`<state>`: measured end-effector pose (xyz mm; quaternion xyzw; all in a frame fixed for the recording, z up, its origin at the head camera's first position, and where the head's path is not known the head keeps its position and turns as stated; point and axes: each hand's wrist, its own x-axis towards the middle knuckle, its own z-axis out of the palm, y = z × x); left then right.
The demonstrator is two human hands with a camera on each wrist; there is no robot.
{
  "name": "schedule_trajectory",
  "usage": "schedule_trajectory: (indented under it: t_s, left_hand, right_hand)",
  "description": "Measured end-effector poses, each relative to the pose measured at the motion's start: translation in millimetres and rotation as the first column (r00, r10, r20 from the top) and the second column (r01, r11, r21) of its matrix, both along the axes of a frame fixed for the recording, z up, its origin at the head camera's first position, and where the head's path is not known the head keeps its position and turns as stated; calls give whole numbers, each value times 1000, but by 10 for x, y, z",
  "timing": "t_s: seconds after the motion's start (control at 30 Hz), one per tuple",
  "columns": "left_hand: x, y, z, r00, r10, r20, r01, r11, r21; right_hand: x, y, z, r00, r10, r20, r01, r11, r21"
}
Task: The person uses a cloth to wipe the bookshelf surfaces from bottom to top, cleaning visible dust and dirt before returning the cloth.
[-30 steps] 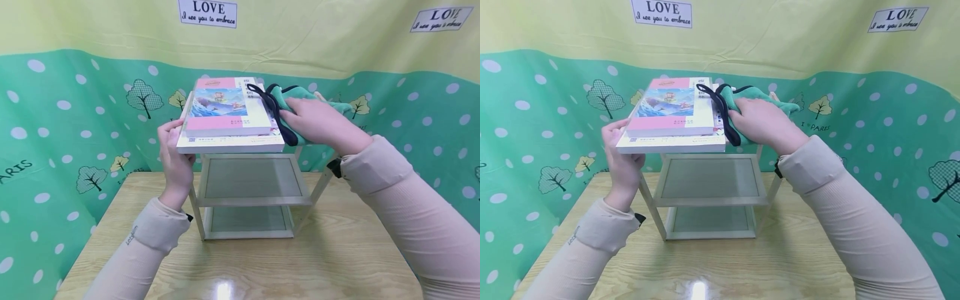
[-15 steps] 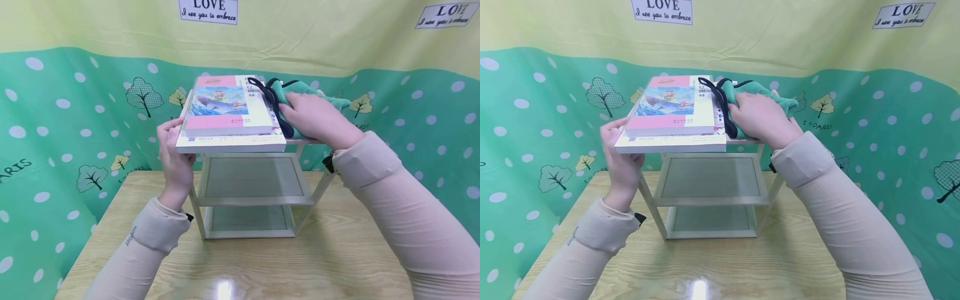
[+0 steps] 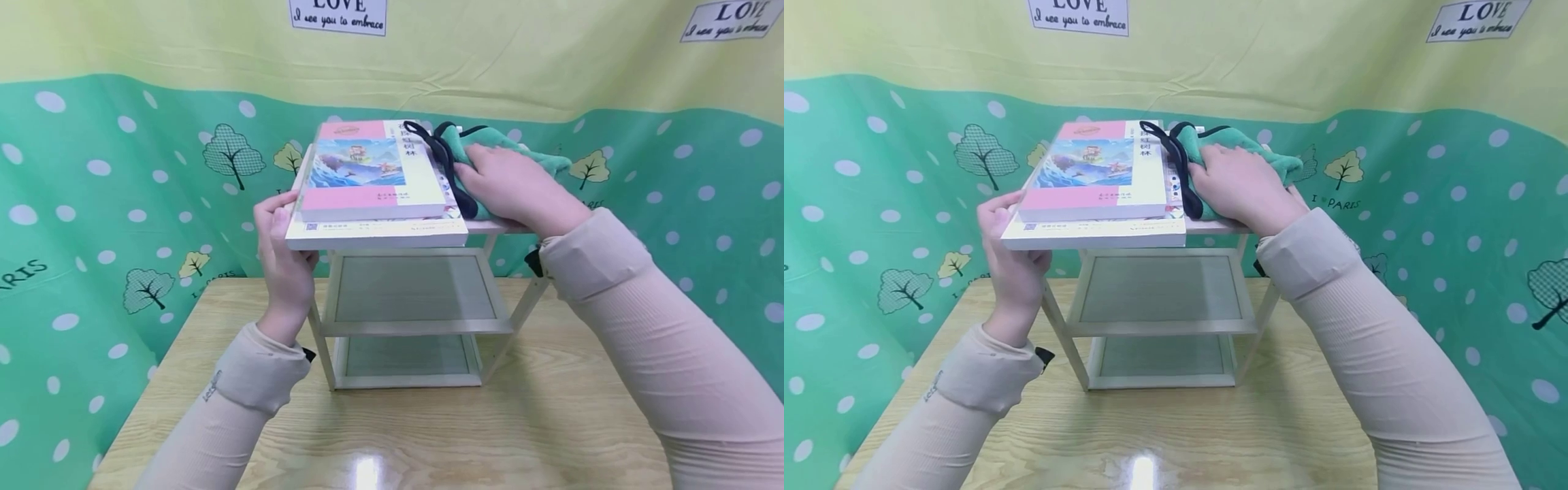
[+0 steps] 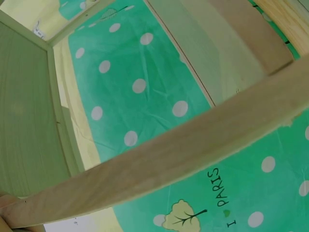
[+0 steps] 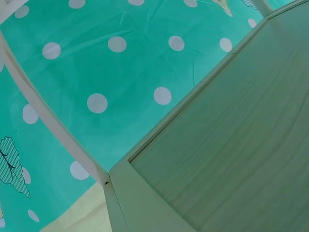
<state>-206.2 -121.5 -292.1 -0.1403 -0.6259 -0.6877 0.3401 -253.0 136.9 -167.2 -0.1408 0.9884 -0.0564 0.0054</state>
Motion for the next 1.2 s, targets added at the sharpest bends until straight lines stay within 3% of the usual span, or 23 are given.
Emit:
schedule_trajectory:
  t_s: [0.67,0.9,1.2]
  left_hand:
    - [0,-4,5,999,33,-6,-33,999,-27]
    - [14,8,11,998,57,3,-57,997,-49]
    - [42,-10,20,999,42,-8,-43,998,-36]
  right_hand:
    - [46,35,33,998,14,53,-16,1000,26]
    - [138,103,24,998,59,29,-59,998,-4]
    - [247,112,13,994,97,-39,-98,995,-28]
